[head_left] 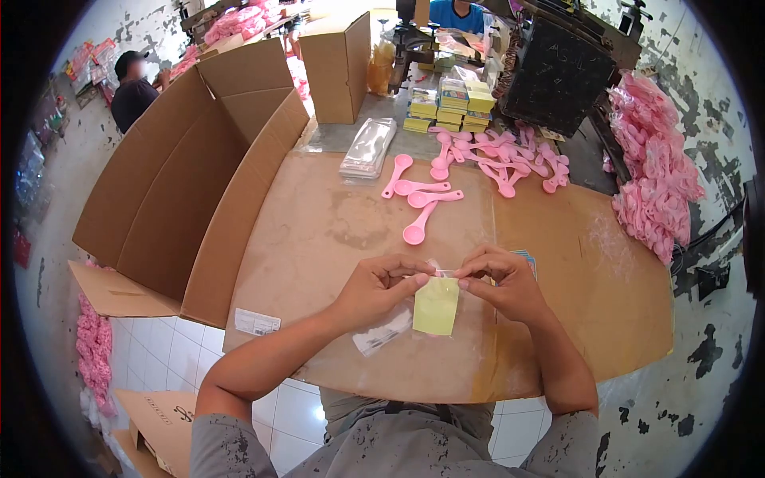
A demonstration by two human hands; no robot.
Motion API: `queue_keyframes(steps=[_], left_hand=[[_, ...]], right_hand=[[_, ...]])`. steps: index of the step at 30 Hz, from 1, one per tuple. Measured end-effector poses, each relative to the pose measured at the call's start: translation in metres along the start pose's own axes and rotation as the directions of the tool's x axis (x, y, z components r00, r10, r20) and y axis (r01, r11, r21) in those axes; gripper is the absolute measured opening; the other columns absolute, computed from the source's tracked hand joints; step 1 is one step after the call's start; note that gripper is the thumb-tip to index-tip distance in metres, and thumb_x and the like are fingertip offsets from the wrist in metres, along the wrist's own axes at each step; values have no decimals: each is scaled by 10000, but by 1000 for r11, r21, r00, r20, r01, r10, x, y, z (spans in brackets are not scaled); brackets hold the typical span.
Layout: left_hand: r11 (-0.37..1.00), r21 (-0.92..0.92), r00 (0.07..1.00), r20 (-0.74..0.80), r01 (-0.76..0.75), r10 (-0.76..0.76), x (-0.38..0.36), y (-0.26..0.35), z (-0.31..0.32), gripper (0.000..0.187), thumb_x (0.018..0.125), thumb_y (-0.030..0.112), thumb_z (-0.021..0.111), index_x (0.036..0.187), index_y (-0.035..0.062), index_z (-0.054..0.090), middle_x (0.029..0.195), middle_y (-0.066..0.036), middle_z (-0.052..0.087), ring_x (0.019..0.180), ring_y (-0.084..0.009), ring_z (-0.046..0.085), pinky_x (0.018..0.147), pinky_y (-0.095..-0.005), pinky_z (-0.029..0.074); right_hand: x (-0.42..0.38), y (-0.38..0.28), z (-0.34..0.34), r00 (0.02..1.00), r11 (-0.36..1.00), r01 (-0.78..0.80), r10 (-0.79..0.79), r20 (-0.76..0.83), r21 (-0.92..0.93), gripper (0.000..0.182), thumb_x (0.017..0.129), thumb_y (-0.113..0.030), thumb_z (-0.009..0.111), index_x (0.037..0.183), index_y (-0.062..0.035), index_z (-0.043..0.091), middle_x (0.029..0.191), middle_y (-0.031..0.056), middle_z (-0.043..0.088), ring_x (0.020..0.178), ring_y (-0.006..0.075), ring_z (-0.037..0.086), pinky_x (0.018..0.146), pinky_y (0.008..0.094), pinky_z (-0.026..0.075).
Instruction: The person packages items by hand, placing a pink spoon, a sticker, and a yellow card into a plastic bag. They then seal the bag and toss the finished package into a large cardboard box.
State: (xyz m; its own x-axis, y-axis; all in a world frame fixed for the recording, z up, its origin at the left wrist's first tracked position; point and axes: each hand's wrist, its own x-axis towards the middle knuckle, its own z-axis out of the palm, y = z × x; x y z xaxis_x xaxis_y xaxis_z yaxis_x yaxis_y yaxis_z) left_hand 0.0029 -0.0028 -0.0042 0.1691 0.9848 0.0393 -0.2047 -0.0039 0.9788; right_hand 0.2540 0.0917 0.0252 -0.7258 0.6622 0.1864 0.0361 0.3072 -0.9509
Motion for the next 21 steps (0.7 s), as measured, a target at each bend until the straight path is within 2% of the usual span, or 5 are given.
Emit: queue_keyframes(steps=[3, 9, 16, 19, 21], left_hand=[[999, -17, 999, 15, 46, -46, 2, 3, 1, 273, 1052, 82, 635, 1295, -42, 641, 1216, -129, 734, 1078, -156, 717, 912, -308, 614], [999, -30, 1000, 2, -24, 24, 2, 0, 3, 251, 1076, 68, 582, 1300, -41, 609, 1129, -114, 746, 1000, -154, 732, 817, -313, 646], [983, -160, 987, -147, -87, 63, 2, 10, 9, 250, 1075, 68, 589, 1301, -35, 612, 1068, -88, 748, 970, -137, 722, 859, -306, 616], [965, -169, 978, -95, -202, 188, 2, 6, 10, 292, 1044, 66, 645, 1327, 1, 616, 1127, -96, 734, 997, -141, 721, 851, -301, 614], [999, -13, 993, 109, -44, 46, 3, 0, -3, 336, 1034, 49, 649, 1361, 12, 579, 1162, -97, 716, 1018, -143, 712, 845, -307, 610]], right_hand=[[0, 2, -2, 999, 998, -42, 42, 6, 37, 132, 938, -2, 743, 1065, -1, 779, 1086, 39, 664, 927, 97, 643, 779, 252, 509], [1, 8, 4, 998, 988, -53, 58, -36, 146, 358, 947, 5, 730, 1298, -9, 662, 1098, 21, 632, 959, 90, 635, 821, 260, 516], [-2, 1, 6, 984, 980, -169, 161, 80, 108, 332, 956, -9, 737, 1274, 8, 641, 999, -4, 656, 910, 75, 630, 804, 252, 517], [-2, -3, 2, 988, 979, -142, 132, 82, 146, 315, 956, -15, 744, 1255, 12, 649, 986, -6, 670, 899, 72, 637, 797, 246, 517], [-3, -13, 1, 990, 983, -112, 98, 96, 144, 313, 955, -16, 748, 1252, 9, 653, 993, -6, 674, 900, 72, 639, 795, 245, 518]])
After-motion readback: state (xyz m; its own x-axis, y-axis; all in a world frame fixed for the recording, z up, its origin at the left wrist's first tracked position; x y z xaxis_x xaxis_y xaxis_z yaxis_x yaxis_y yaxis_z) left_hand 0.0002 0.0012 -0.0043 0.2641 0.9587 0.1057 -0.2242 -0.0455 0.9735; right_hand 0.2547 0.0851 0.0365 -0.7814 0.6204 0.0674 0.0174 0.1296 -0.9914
